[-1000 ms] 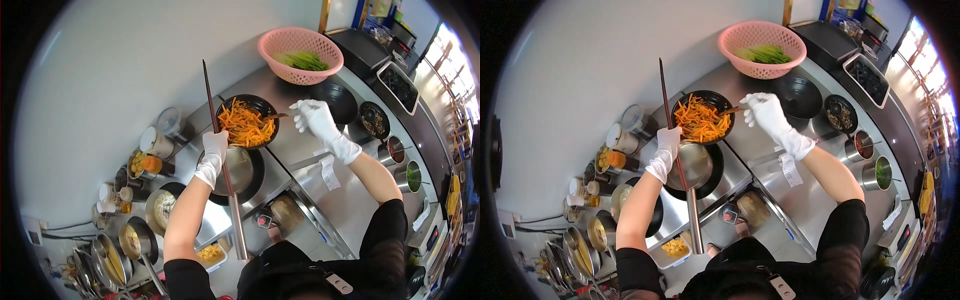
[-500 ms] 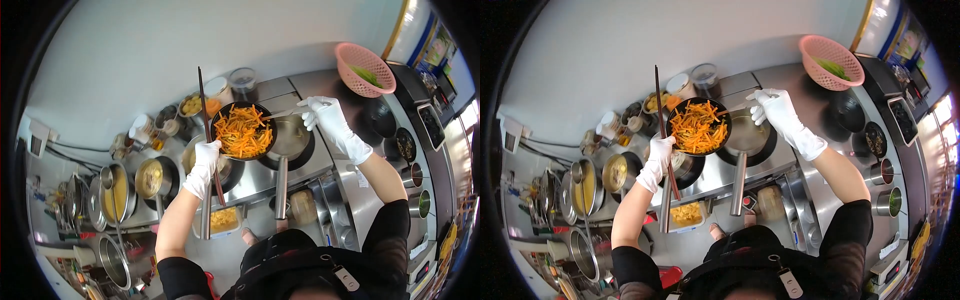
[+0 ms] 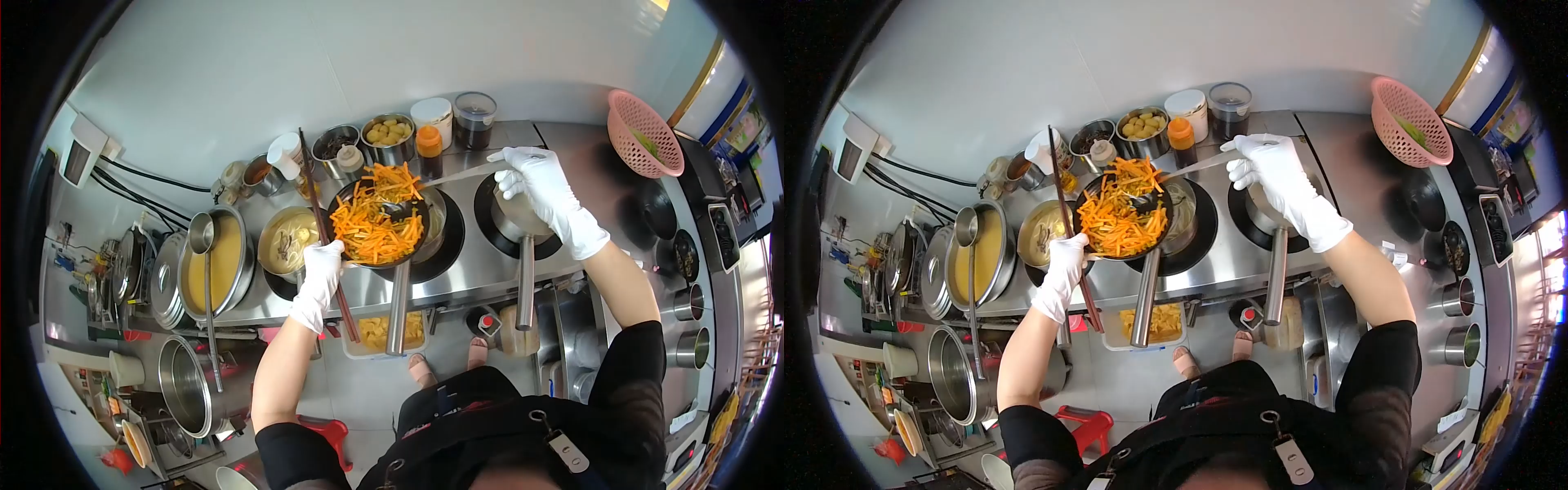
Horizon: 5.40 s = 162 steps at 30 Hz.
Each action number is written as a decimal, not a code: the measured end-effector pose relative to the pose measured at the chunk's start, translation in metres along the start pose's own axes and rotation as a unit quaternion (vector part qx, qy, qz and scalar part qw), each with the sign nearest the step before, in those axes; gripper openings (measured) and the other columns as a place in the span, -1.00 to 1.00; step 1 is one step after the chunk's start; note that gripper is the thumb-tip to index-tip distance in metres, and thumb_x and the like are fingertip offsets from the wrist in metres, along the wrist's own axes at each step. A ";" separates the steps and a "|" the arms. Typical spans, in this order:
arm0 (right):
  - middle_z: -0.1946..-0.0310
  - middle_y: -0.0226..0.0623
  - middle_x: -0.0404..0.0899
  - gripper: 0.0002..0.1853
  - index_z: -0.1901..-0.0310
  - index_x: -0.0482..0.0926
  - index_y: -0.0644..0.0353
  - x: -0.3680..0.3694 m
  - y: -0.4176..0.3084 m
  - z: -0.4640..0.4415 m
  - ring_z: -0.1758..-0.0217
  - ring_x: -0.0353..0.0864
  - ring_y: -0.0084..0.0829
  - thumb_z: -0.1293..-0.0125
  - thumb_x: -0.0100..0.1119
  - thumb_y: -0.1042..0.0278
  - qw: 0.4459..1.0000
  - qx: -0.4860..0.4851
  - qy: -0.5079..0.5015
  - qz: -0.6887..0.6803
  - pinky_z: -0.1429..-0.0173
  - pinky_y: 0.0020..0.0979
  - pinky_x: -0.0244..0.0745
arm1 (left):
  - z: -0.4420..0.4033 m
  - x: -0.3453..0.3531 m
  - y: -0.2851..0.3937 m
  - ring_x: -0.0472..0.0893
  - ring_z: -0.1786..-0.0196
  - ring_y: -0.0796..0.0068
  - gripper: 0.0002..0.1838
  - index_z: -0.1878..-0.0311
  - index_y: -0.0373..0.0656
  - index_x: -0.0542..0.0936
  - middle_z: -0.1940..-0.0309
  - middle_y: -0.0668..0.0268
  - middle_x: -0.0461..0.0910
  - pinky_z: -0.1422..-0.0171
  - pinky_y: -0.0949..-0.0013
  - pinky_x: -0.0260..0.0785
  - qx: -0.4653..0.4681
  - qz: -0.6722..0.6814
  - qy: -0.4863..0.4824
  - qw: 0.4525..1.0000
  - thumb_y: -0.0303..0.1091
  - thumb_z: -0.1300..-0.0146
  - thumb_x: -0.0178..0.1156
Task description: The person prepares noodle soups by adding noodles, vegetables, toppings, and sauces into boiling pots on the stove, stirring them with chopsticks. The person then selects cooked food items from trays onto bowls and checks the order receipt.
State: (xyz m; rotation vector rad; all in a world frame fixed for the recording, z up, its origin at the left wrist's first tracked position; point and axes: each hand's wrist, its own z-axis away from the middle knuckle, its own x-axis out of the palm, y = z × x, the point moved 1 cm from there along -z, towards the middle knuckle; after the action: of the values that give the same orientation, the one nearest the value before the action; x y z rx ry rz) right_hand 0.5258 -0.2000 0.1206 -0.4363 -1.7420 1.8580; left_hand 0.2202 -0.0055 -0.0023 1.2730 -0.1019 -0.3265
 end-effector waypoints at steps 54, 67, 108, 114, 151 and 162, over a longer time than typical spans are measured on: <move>0.43 -0.32 0.40 -0.59 -0.04 0.46 0.32 0.142 0.084 0.043 0.40 0.51 -0.34 -0.11 0.12 0.44 0.635 -0.554 -0.307 0.442 0.34 -0.40 0.47 | 0.030 -0.157 0.003 0.47 0.74 0.49 -0.87 0.41 -0.43 0.53 0.68 0.21 0.50 0.72 0.52 0.24 -0.048 -0.061 0.030 0.997 -0.51 -0.05 0.12; 0.58 -0.26 0.53 -0.74 0.15 0.59 0.38 0.167 0.074 0.008 0.61 0.53 -0.54 -0.35 -0.07 0.40 0.983 0.033 -0.165 0.070 0.53 -0.55 0.51 | 0.025 -0.149 -0.001 0.39 0.77 0.57 -0.87 0.41 -0.39 0.55 0.70 0.28 0.47 0.74 0.49 0.16 -0.041 -0.052 0.059 0.996 -0.48 -0.05 0.14; 0.37 -0.23 0.59 -0.76 0.05 0.54 0.34 0.269 0.180 -0.031 0.40 0.59 -0.42 -0.28 0.05 0.49 0.879 -0.373 -0.195 0.227 0.30 -0.44 0.48 | 0.077 -0.281 -0.046 0.31 0.83 0.57 -0.92 0.50 -0.29 0.48 0.75 0.31 0.41 0.81 0.51 0.07 -0.090 0.003 0.184 0.979 -0.52 -0.07 0.12; 0.50 -0.34 0.54 -0.77 0.10 0.58 0.30 0.261 0.152 -0.042 0.55 0.51 -0.58 -0.35 0.01 0.37 0.990 -0.003 -0.125 -0.059 0.48 -0.60 0.45 | 0.063 -0.274 -0.039 0.31 0.83 0.58 -0.92 0.48 -0.32 0.49 0.74 0.30 0.42 0.80 0.51 0.07 -0.082 -0.006 0.180 0.980 -0.52 -0.07 0.12; 0.40 -0.32 0.57 -0.75 0.00 0.53 0.37 0.089 0.055 0.050 0.45 0.55 -0.61 -0.39 -0.04 0.45 0.977 -0.158 -0.103 -0.094 0.35 -0.56 0.49 | 0.003 -0.103 0.027 0.29 0.80 0.57 -0.91 0.38 -0.24 0.47 0.66 0.33 0.44 0.77 0.51 0.02 -0.007 -0.041 0.063 0.997 -0.46 -0.04 0.15; 0.43 -0.24 0.46 -0.62 -0.04 0.48 0.19 -0.187 0.084 0.060 0.47 0.53 -0.26 -0.20 0.16 0.25 0.736 -0.367 0.103 0.559 0.42 -0.31 0.50 | -0.005 0.320 0.068 0.29 0.76 0.55 -0.89 0.43 -0.22 0.48 0.64 0.35 0.41 0.70 0.47 0.08 0.005 -0.065 -0.198 0.978 -0.40 -0.05 0.17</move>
State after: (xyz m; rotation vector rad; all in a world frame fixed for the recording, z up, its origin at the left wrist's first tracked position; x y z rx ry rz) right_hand 0.6257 -0.3595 0.0195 -2.3244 -2.1721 1.4518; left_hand 0.5374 -0.0782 0.0271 1.2141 -0.3607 -0.6928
